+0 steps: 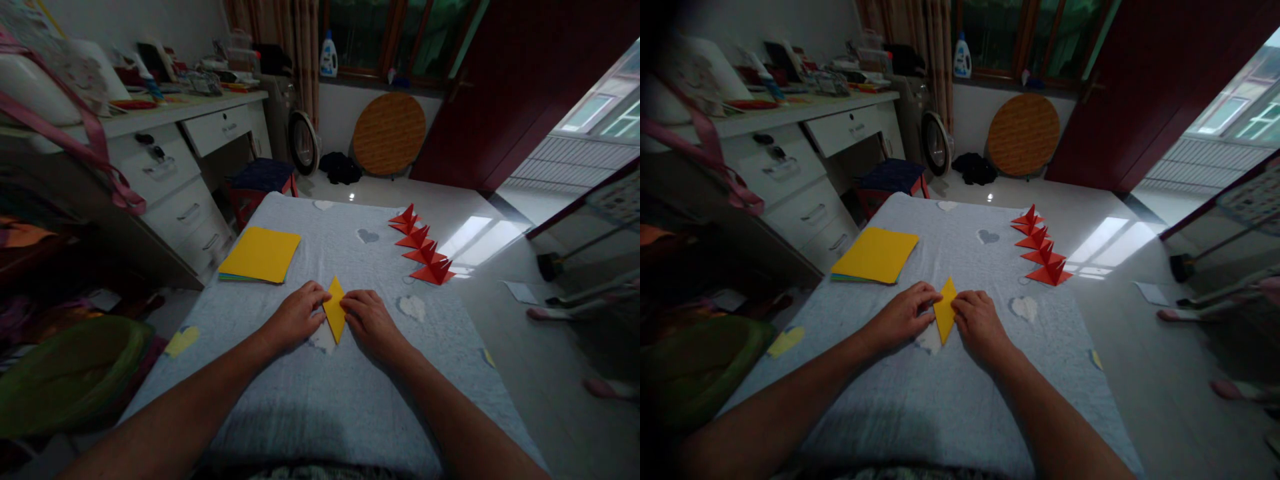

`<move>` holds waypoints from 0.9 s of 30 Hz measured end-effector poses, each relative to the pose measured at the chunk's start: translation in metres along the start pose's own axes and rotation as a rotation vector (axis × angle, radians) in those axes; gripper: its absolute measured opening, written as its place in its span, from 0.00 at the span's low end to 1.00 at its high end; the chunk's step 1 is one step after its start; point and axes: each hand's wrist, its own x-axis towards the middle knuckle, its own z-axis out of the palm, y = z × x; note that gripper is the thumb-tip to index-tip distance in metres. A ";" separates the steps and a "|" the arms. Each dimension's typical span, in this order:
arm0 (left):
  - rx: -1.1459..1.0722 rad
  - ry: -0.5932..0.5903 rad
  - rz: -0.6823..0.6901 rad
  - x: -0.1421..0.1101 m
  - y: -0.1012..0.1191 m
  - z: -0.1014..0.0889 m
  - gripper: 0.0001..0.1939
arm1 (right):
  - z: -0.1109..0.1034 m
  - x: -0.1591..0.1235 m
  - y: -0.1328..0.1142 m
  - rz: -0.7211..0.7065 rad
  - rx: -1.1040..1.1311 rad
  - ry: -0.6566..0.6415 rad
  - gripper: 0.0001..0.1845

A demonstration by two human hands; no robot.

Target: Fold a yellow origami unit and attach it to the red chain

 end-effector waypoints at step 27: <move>-0.011 0.008 0.083 0.007 0.004 -0.002 0.08 | 0.007 0.007 0.005 0.019 0.046 0.109 0.10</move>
